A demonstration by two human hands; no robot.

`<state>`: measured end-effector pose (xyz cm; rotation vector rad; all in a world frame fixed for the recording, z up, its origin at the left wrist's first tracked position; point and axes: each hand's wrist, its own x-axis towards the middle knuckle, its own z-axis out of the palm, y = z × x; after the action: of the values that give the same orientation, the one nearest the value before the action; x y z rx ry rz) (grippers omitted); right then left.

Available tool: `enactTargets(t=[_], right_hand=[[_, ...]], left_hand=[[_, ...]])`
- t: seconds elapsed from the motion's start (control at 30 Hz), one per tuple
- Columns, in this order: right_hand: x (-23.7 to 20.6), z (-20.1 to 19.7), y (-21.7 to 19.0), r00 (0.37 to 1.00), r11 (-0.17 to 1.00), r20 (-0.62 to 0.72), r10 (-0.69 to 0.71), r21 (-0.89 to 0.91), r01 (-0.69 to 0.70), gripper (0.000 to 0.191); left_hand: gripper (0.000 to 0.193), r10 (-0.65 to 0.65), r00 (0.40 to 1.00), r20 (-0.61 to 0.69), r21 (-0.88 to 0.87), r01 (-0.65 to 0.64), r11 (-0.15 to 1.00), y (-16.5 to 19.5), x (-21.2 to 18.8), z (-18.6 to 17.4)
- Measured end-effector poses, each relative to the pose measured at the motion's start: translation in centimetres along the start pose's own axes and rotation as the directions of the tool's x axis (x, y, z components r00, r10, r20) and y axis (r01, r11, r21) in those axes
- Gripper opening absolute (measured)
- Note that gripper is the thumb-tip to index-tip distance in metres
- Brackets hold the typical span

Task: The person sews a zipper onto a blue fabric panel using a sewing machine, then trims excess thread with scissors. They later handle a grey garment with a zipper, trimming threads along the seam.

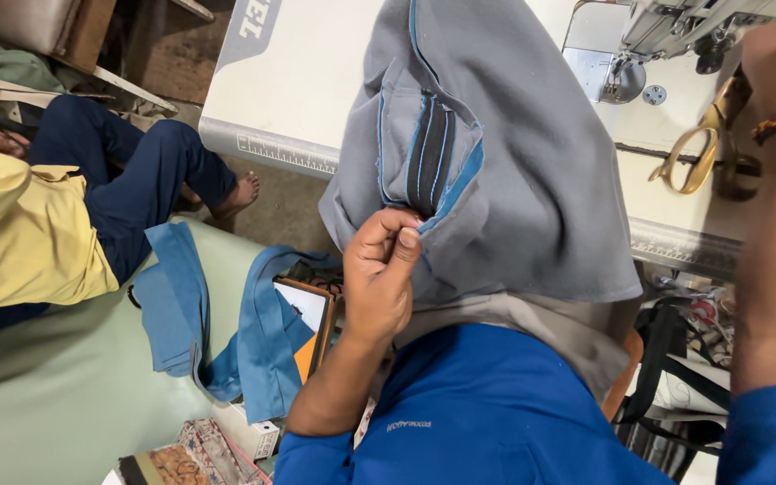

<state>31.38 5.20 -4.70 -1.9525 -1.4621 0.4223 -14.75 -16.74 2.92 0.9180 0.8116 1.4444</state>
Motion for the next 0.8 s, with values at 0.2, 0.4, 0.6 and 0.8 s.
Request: enactTargets(t=[0.2, 0.4, 0.6, 0.8], right_hand=[[-1.1, -0.5, 2.3, 0.969, 0.952, -0.078, -0.232, -0.224, 0.21, 0.031], [-12.2, -2.5, -4.1, 0.77, 0.81, -0.31, -0.558, -0.408, 0.422, 0.028], [-27.4, -1.8, -20.1, 0.752, 0.743, -0.157, -0.64, 0.125, 0.658, 0.034], [-27.7, -0.5, -24.6, 0.742, 0.685, -0.107, -0.662, 0.316, 0.657, 0.025]], left_hand=[[0.015, 0.047, 0.999, 0.026, 0.04, -0.048, 0.998, -0.3, 0.1, 0.5], [0.018, 0.096, 0.993, 0.068, 0.142, -0.105, 0.984, -0.3, 0.3, 0.8], [0.02, 0.093, 0.985, 0.147, 0.214, -0.124, 0.969, -0.6, 0.2, 1.5], [0.024, -0.015, 0.986, 0.166, 0.192, -0.018, 0.981, -0.3, 0.3, 2.1]])
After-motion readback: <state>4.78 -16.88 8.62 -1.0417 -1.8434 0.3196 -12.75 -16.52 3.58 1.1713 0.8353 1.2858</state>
